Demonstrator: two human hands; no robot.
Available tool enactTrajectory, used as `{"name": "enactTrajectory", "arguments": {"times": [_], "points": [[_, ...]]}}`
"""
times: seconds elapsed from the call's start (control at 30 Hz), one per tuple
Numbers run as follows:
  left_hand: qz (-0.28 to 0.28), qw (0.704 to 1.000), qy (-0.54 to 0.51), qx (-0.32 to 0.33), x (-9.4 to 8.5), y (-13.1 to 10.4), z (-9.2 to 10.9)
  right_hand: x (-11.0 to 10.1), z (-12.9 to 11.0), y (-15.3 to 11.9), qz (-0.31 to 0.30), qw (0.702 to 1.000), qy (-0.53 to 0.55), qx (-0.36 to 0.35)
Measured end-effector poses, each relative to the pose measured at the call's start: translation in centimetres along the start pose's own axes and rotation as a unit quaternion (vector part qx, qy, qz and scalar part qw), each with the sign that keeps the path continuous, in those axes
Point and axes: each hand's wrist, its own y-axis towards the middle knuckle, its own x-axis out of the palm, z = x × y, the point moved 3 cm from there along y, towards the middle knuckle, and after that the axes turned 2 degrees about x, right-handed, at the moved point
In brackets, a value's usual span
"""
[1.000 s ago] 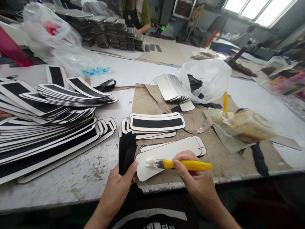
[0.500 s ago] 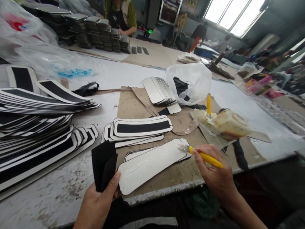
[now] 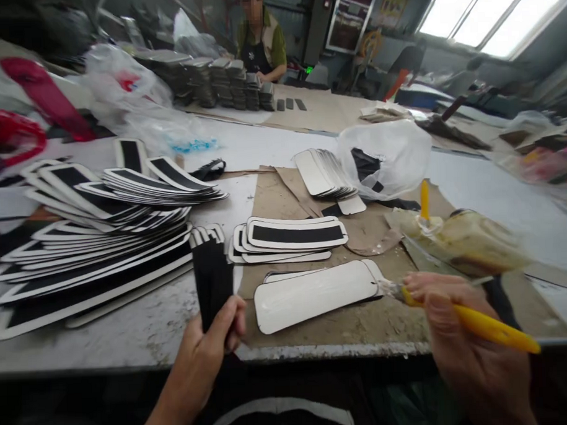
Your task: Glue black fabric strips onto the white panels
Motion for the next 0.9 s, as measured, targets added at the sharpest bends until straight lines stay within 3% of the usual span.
{"name": "enactTrajectory", "arguments": {"times": [0.1,0.2,0.27,0.37,0.4,0.43,0.5,0.57,0.6,0.67,0.77,0.9], "points": [[-0.083,0.987,-0.124,-0.057,1.6,-2.0,1.6,3.0,-1.5,0.1,-0.081,0.992,0.089,0.023],[-0.153,0.973,-0.154,-0.082,3.5,-3.3,2.0,6.8,-3.4,-0.4,-0.186,0.964,0.177,0.069],[-0.175,0.973,-0.133,-0.071,4.4,-3.7,1.8,9.0,-4.3,-1.0,-0.255,0.919,0.264,0.143],[-0.194,0.975,-0.087,-0.058,5.6,-4.1,1.1,10.9,-5.1,-2.3,-0.351,0.799,0.406,0.27],[-0.201,0.975,-0.078,-0.06,5.8,-4.1,0.9,11.1,-5.2,-2.5,-0.363,0.772,0.432,0.294],[-0.206,0.974,-0.074,-0.062,6.0,-4.2,0.7,10.9,-5.1,-2.7,-0.358,0.766,0.439,0.304],[-0.204,0.974,-0.079,-0.062,6.1,-4.1,0.4,10.1,-4.4,-2.5,-0.298,0.813,0.403,0.296],[-0.195,0.977,-0.064,-0.053,6.1,-4.1,0.1,8.9,-3.4,-2.3,-0.201,0.876,0.335,0.281],[-0.191,0.979,-0.047,-0.045,6.0,-4.2,-0.1,8.4,-2.9,-2.4,-0.159,0.893,0.313,0.282],[-0.186,0.982,-0.01,-0.035,6.3,-4.5,-0.6,8.0,-2.0,-2.9,-0.109,0.896,0.31,0.298],[-0.194,0.98,0.009,-0.034,7.4,-5.3,-1.5,8.2,-1.3,-3.9,-0.089,0.877,0.346,0.322],[-0.256,0.966,0.016,-0.039,8.4,-6.6,-2.7,6.9,-0.2,-3.6,-0.034,0.868,0.379,0.32]]}}
